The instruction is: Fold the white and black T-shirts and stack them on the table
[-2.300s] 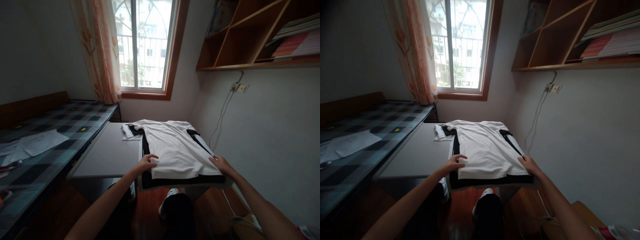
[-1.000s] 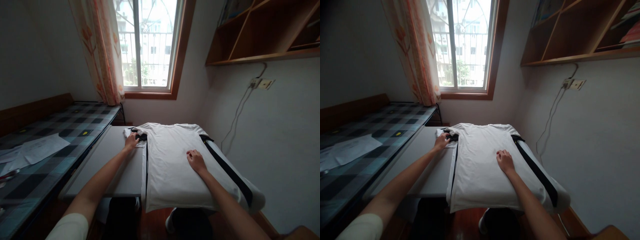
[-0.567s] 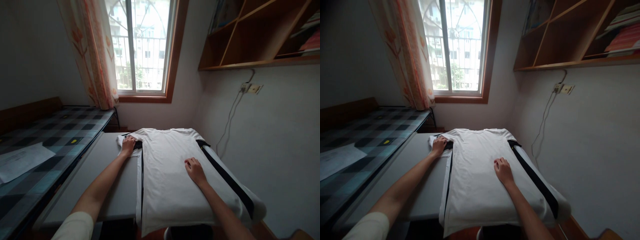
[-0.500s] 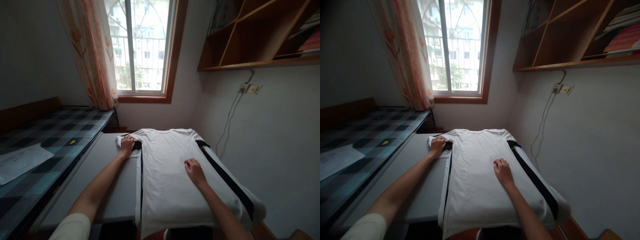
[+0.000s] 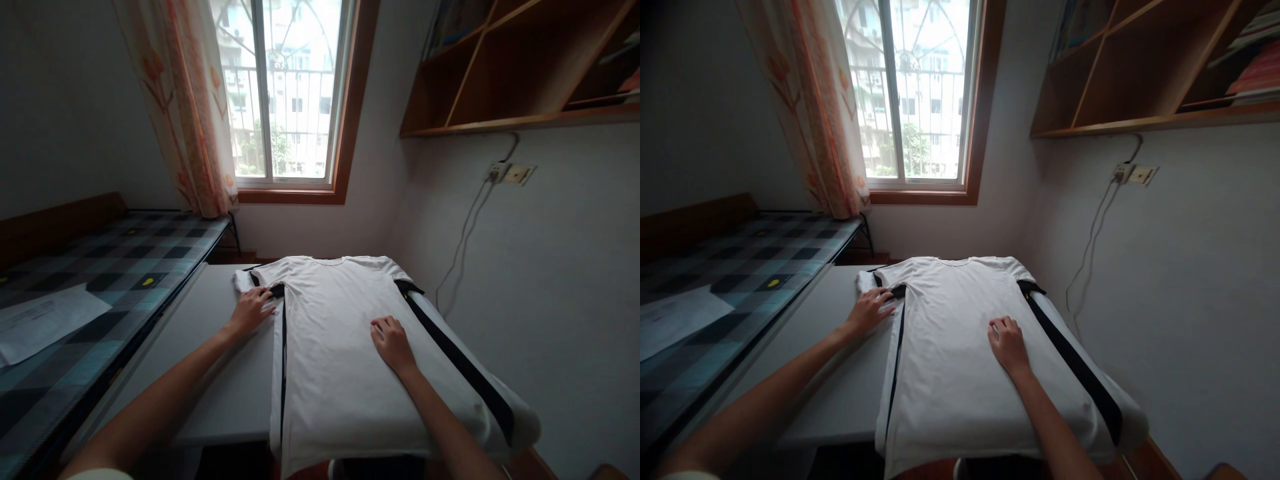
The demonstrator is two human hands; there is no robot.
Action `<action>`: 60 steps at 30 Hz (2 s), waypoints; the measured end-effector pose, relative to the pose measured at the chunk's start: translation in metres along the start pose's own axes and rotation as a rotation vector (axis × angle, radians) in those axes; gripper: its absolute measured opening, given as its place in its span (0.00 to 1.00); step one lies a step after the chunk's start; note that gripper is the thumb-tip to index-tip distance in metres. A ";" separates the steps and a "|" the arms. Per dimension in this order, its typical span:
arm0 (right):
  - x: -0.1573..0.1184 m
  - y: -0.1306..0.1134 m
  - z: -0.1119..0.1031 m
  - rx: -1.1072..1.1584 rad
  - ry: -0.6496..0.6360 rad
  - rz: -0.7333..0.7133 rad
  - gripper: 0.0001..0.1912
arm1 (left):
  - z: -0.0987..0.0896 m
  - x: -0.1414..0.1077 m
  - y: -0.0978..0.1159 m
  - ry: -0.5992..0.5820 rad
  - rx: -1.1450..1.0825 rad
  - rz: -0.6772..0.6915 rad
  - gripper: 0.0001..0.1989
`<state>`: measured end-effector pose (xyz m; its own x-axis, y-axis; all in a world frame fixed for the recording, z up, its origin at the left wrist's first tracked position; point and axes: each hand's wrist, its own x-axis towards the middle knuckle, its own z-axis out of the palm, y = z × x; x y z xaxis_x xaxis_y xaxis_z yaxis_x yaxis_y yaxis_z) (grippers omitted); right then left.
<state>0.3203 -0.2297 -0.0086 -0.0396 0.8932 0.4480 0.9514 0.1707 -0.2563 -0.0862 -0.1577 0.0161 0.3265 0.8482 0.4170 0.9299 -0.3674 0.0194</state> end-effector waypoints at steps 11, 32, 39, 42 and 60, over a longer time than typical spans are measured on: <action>0.038 0.050 -0.010 -0.339 -0.180 0.131 0.30 | 0.010 0.029 0.103 -0.022 -0.082 -0.073 0.30; 0.023 0.115 -0.026 -0.385 -0.349 0.023 0.31 | 0.032 0.017 0.104 -0.191 -0.115 -0.139 0.34; 0.021 0.114 -0.023 -0.353 -0.323 0.035 0.31 | 0.031 0.013 0.097 -0.175 -0.136 -0.136 0.33; 0.021 0.116 -0.021 -0.354 -0.323 0.041 0.32 | 0.031 0.011 0.084 -0.191 -0.151 -0.081 0.30; 0.022 0.120 -0.015 -0.329 -0.259 0.060 0.31 | -0.007 0.019 -0.009 -0.182 0.096 -0.062 0.30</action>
<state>0.4382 -0.1955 -0.0163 -0.0167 0.9796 0.2001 0.9995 0.0108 0.0305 -0.0895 -0.1408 0.0297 0.2853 0.9263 0.2463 0.9582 -0.2818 -0.0499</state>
